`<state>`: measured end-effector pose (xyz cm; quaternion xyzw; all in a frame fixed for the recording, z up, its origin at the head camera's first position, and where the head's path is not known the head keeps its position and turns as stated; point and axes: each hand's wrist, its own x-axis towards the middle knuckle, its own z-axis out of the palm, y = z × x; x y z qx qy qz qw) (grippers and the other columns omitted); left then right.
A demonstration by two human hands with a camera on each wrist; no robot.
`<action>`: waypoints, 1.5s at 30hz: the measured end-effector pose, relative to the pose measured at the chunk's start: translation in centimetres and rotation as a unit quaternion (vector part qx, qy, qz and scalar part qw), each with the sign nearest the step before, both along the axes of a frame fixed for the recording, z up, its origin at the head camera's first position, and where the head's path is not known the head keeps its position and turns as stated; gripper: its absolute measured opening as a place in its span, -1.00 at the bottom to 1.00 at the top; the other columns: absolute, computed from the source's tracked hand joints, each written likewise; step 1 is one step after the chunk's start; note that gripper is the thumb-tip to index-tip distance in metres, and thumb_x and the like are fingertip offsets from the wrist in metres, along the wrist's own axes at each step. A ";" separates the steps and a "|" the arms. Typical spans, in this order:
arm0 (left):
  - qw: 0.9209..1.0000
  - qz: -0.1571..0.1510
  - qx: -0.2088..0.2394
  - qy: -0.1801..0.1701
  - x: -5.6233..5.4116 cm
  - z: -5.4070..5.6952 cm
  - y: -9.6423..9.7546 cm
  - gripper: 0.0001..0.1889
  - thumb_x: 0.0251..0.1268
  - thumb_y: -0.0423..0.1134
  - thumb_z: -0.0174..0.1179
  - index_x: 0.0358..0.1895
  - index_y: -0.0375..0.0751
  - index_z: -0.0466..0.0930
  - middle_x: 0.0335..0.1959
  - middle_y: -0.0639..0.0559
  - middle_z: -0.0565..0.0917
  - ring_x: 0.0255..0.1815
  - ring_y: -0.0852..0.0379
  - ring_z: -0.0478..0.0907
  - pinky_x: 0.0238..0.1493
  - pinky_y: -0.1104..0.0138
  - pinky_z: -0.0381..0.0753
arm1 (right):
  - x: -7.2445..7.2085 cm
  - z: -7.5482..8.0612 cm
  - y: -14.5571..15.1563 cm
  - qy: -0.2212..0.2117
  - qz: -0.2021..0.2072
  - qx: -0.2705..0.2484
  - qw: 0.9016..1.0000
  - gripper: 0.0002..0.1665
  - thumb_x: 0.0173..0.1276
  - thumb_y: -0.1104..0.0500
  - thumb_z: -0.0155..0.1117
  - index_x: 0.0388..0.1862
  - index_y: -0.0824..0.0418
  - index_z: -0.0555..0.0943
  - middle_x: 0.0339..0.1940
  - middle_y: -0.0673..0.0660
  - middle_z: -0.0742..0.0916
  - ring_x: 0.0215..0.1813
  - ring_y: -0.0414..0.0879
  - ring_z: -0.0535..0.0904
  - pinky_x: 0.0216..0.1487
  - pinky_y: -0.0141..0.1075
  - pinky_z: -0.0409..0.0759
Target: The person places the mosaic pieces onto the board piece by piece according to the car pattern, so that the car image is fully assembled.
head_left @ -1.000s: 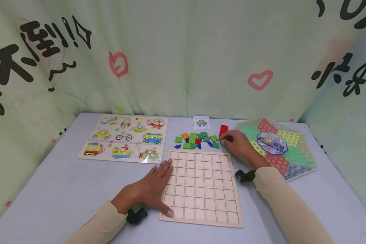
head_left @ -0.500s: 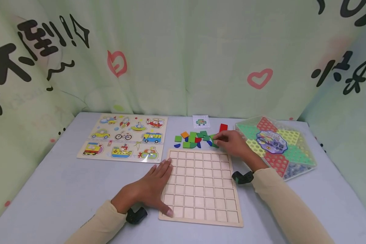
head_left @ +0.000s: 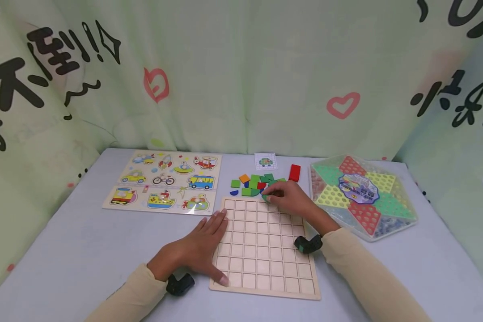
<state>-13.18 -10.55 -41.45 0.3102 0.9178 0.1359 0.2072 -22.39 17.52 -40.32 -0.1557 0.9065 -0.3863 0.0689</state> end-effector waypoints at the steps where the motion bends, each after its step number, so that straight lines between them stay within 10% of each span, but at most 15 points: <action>1: 1.000 0.000 0.000 -0.001 0.0 0.0 0.0 0.42 -0.28 0.48 0.37 0.56 -0.29 -0.18 0.59 -0.12 -0.32 0.56 -0.05 -0.39 0.47 -0.02 -0.28 | 0.1 0.0 -0.2 -0.003 0.006 0.000 1.000 -0.81 0.33 0.31 0.30 -0.11 0.20 0.75 -0.13 0.10 0.71 -0.12 -0.01 0.56 -0.11 -0.23 0.58; 45: 1.000 0.014 0.002 -0.012 -0.1 -0.2 0.1 0.42 -0.32 0.47 0.38 0.57 -0.23 -0.18 0.59 -0.07 -0.33 0.56 -0.01 -0.42 0.47 0.01 -0.33 | 3.4 -0.2 -3.2 -0.049 0.156 0.004 0.987 -0.83 0.28 0.32 0.37 -0.24 0.10 0.80 -0.29 -0.10 0.67 -0.14 -0.16 0.57 -0.11 -0.34 0.59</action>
